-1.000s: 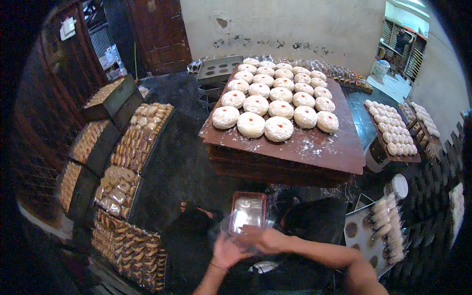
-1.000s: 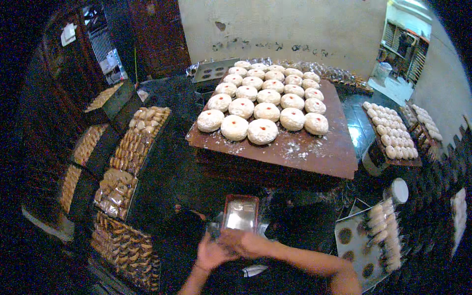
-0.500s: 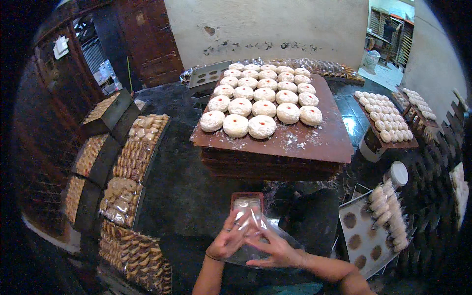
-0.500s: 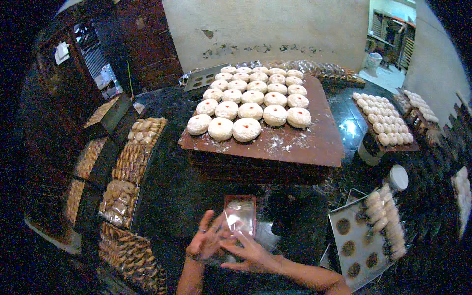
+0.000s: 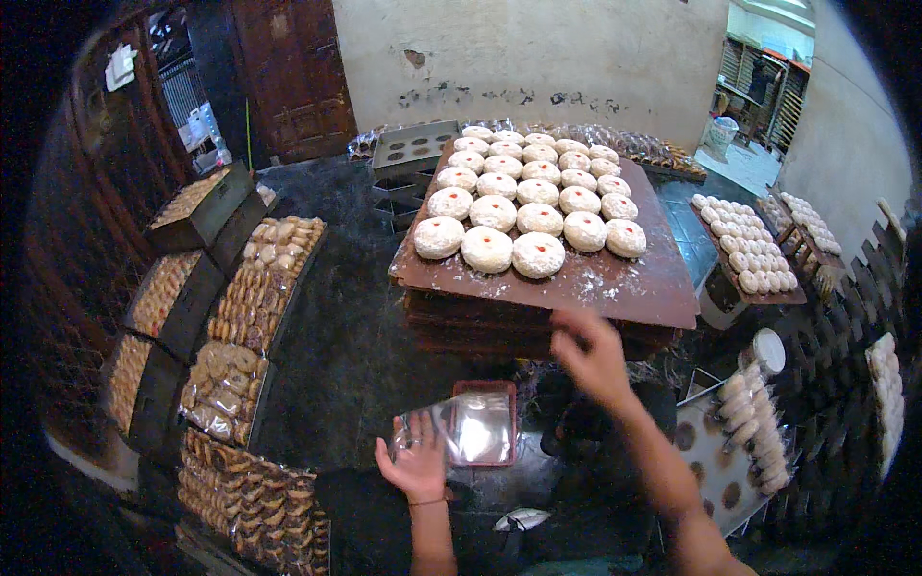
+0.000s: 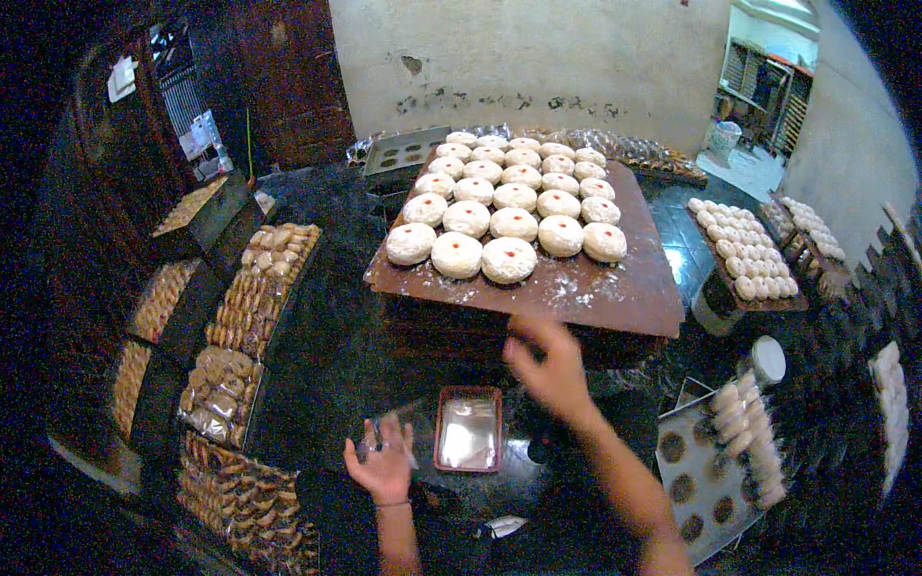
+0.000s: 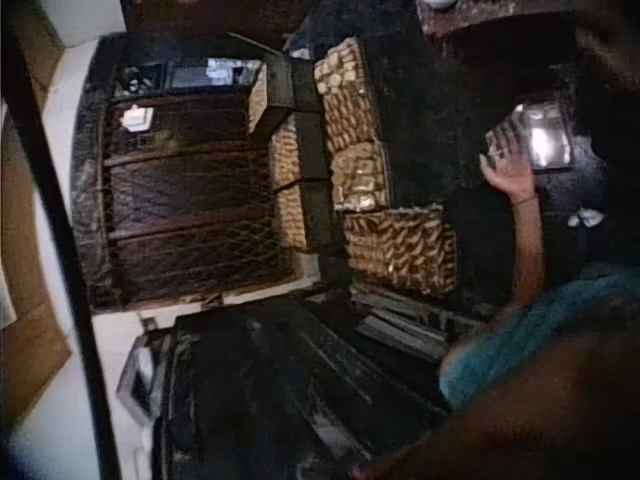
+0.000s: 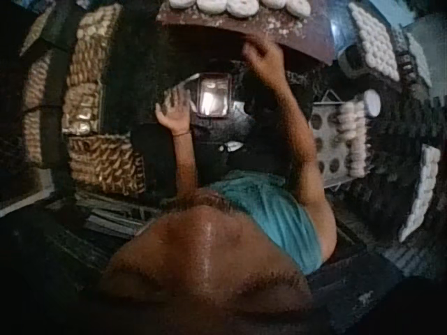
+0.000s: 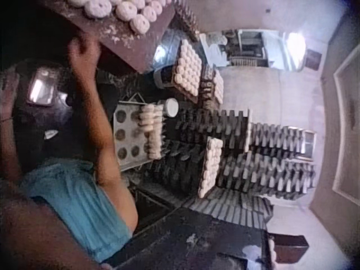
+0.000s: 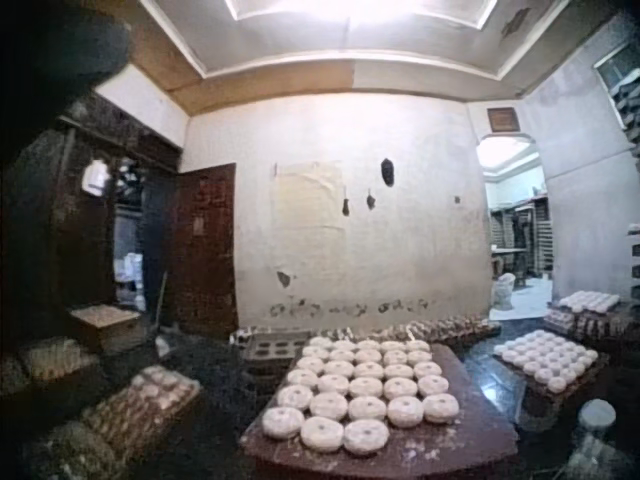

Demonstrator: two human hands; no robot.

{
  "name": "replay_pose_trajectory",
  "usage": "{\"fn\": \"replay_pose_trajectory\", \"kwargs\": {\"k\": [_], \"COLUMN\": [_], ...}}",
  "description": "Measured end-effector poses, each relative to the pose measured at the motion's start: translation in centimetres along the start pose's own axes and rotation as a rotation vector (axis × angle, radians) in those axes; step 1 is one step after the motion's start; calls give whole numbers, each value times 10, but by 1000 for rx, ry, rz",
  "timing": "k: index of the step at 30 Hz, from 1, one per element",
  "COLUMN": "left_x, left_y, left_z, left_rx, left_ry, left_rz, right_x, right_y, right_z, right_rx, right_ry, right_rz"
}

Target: The person picks up round pastries from a wooden board and places them into clear plastic bags. They then tie the bags closed and place the packaged pastries onto a metal tray. The process is repeated for multiple pastries.

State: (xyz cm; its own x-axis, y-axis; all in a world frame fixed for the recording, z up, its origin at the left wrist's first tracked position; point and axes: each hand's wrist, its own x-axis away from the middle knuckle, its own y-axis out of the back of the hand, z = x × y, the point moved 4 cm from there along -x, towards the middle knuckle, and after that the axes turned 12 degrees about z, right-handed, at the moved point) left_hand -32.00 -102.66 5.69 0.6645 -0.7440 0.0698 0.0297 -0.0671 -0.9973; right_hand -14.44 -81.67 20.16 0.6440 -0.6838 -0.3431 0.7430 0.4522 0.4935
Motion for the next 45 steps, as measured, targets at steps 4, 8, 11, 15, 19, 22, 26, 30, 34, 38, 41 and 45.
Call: {"fn": "replay_pose_trajectory", "kwargs": {"k": [4, 8, 11, 15, 19, 22, 26, 30, 34, 38, 41, 45], "left_x": [-25, -12, -16, -16, -21, -27, -27, -28, -36, -46, -49, -52], "left_y": [32, 43, 42, 49, 50, 42, 20, 15, 14, 37, 67, 77], "left_z": [18, 22, 29, 19, 30, 39, 43, 45, 42, 45, 48, 31], "left_rx": [264, 336, 456, 451, 444, 370, 248, 192, -15, 48, 136, 136], "left_ry": [130, 159, 256, 243, 301, 306, 261, 199, -5, 0, 76, 30], "left_rz": [-146, -241, -185, -162, -106, 9, 52, 48, 103, -51, -30, 55], "right_x": [-100, -122, -118, -81, -13, 14, 25, 16, 7, 9, 18, 51], "right_y": [10, -22, -14, -20, -16, -27, -47, -48, -59, -95, -111, -113], "right_z": [-72, -81, -72, -47, 7, 22, 17, 13, 12, 3, -8, -50], "right_rx": [438, 501, 374, 240, -181, -497, -601, -279, 233, 539, 401, -76], "right_ry": [-277, -555, -407, -235, -128, -176, -218, -199, -98, -3, 84, -302], "right_rz": [-246, -159, -318, -118, 310, 640, 780, 713, 676, 649, 556, 459]}}
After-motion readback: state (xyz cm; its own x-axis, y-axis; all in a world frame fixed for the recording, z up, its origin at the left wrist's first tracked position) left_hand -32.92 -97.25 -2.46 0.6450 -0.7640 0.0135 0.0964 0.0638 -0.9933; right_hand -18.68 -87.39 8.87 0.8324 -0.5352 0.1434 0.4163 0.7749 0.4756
